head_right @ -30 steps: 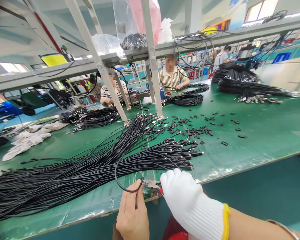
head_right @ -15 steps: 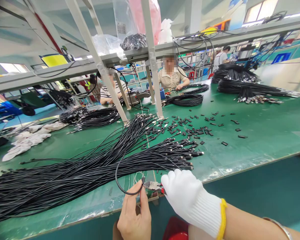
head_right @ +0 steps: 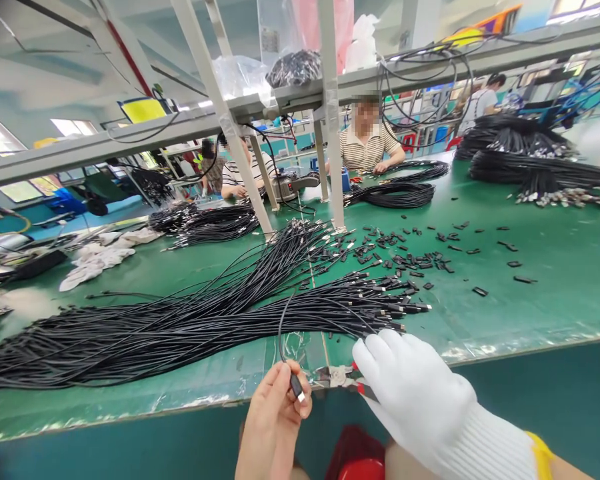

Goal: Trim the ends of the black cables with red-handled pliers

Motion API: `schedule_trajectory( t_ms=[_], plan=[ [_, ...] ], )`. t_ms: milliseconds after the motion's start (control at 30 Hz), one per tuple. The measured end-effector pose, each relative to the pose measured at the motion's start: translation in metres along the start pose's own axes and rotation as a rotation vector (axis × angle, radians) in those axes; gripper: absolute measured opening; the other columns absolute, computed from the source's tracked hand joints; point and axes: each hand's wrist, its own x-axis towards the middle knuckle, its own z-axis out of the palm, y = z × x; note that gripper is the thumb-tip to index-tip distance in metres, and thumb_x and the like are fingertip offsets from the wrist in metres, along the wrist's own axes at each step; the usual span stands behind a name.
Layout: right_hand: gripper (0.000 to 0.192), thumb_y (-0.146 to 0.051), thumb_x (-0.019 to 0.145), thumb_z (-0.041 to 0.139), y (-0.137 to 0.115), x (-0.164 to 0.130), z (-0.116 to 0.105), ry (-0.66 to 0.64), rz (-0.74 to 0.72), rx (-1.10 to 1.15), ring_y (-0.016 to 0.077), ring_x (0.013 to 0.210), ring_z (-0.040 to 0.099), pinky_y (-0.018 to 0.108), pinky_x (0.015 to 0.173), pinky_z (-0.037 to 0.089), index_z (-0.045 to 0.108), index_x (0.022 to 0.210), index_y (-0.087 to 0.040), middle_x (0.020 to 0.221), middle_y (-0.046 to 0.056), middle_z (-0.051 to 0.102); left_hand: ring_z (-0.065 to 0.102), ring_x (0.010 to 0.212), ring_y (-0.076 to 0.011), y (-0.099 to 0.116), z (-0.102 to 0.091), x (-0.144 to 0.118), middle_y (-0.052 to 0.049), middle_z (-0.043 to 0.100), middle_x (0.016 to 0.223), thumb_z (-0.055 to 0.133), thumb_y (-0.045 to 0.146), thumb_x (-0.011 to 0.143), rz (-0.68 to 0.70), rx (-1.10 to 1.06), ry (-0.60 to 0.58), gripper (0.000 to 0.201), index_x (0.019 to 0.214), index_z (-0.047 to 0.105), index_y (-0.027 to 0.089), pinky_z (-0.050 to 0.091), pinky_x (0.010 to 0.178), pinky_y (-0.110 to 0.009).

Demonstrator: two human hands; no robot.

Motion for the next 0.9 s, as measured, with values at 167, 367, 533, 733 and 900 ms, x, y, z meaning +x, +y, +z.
schedule_trajectory(
  t_ms=[167,367,533,733,900],
  plan=[
    [0.013,-0.016,0.078,0.056,-0.007,0.009,-0.005,0.013,-0.035,0.026,0.0254,0.07,0.053,0.04,0.066,0.031,0.062,0.088,-0.021,0.083,0.005,0.069,0.052,0.047,-0.005,0.0,-0.001,-0.005,0.001,0.067,0.058,0.101,0.048,0.053,-0.112,-0.017,-0.036,0.046,0.068,0.075,0.014,0.039,0.047,-0.017],
    [0.018,-0.01,0.076,0.058,-0.007,0.009,-0.006,0.001,-0.087,0.01,0.0259,0.078,0.056,0.04,0.067,0.032,0.066,0.09,-0.018,0.088,0.007,0.071,0.051,0.045,-0.0051,0.002,-0.004,-0.006,0.0,0.066,0.057,0.1,0.05,0.055,-0.164,0.018,-0.071,0.046,0.068,0.074,0.014,0.037,0.048,-0.017],
    [0.017,-0.012,0.077,0.058,-0.007,0.008,-0.003,-0.022,-0.08,-0.019,0.0254,0.076,0.056,0.04,0.068,0.033,0.067,0.089,-0.018,0.084,0.005,0.07,0.051,0.045,-0.0047,-0.003,-0.005,-0.004,0.003,0.063,0.055,0.1,0.051,0.056,-0.168,0.052,-0.088,0.047,0.067,0.073,0.015,0.036,0.047,-0.016],
    [0.021,-0.008,0.081,0.053,-0.022,-0.009,0.016,-0.049,-0.021,-0.18,0.0255,0.073,0.055,0.04,0.068,0.034,0.066,0.094,-0.018,0.085,0.007,0.068,0.05,0.047,-0.005,-0.01,-0.004,-0.005,0.003,0.062,0.056,0.1,0.05,0.056,-0.159,0.03,-0.05,0.046,0.067,0.072,0.014,0.039,0.049,-0.018],
    [0.017,-0.008,0.082,0.057,-0.027,-0.021,0.024,-0.119,0.073,-0.219,0.0216,0.061,0.05,0.038,0.063,0.028,0.053,0.077,-0.024,0.07,0.002,0.059,0.051,0.047,-0.0065,-0.009,-0.003,-0.004,0.002,0.063,0.054,0.099,0.053,0.055,-0.141,0.041,-0.045,0.049,0.067,0.072,0.015,0.041,0.05,-0.018]
  ],
)
